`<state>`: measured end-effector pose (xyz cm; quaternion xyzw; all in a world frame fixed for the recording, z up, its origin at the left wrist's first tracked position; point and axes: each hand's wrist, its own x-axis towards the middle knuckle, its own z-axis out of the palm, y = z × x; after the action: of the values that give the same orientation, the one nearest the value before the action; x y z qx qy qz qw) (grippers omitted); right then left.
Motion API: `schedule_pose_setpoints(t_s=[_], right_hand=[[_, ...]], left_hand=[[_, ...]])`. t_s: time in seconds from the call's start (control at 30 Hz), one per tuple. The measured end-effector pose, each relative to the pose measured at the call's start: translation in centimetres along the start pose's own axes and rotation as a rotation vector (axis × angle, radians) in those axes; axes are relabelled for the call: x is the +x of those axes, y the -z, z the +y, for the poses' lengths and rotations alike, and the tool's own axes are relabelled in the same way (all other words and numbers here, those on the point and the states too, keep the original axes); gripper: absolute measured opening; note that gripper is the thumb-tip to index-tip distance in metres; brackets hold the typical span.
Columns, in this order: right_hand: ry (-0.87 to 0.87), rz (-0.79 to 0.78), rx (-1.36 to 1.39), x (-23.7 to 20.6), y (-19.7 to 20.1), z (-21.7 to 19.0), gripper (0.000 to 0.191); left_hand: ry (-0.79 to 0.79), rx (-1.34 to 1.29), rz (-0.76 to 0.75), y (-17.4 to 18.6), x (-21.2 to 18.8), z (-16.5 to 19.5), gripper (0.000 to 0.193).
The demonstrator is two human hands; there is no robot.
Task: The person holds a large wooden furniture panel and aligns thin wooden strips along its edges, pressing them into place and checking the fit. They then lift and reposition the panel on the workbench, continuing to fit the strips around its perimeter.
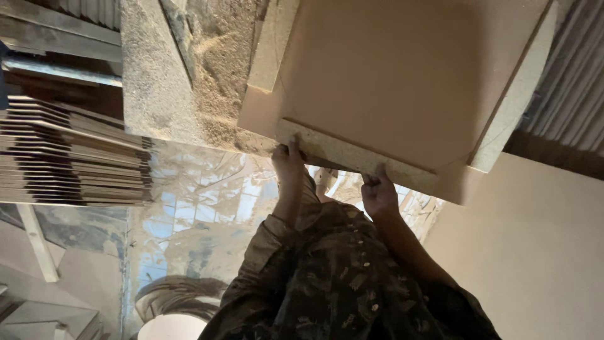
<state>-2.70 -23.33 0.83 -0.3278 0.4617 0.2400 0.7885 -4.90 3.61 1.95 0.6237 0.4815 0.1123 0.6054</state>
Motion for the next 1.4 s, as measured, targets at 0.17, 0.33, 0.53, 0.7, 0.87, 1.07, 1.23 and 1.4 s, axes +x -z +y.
schedule_pose_setpoints(t_s=[0.17, 0.33, 0.53, 0.7, 0.87, 1.07, 1.23, 1.4], right_hand=[[-0.023, -0.063, 0.002, 0.3, -2.3, -0.7, 0.020], [0.072, -0.115, 0.024, 0.1, -6.1, -1.9, 0.018], [0.113, -0.093, -0.111, 0.6, -12.6, -5.2, 0.024], [0.244, -0.100, -0.112, 3.9, -20.7, -8.8, 0.019], [0.358, -0.140, -0.129, 6.9, -23.7, -10.8, 0.022], [0.164, -0.352, 0.042, 3.7, -9.0, -11.6, 0.028], [0.522, -0.213, 0.056, -5.4, 3.0, -17.0, 0.060], [0.505, -0.034, -0.321, -8.9, 5.1, -23.3, 0.054]], left_hand=[[0.042, -0.138, -0.007, -1.6, 1.3, 1.8, 0.037], [-0.039, -0.042, 0.035, -3.1, 3.4, 4.7, 0.037], [-0.035, -0.054, 0.005, -6.3, 7.7, 9.0, 0.049], [-0.218, -0.260, -0.029, -11.6, 15.1, 15.3, 0.050], [-0.298, 0.123, 0.176, -13.7, 17.4, 18.9, 0.042], [-0.177, 0.064, 0.086, -8.3, 9.0, 11.7, 0.040], [-0.067, -0.302, -0.013, -3.1, 2.1, 4.6, 0.028], [-0.049, -0.219, -0.007, -0.7, -0.3, 0.9, 0.042]])
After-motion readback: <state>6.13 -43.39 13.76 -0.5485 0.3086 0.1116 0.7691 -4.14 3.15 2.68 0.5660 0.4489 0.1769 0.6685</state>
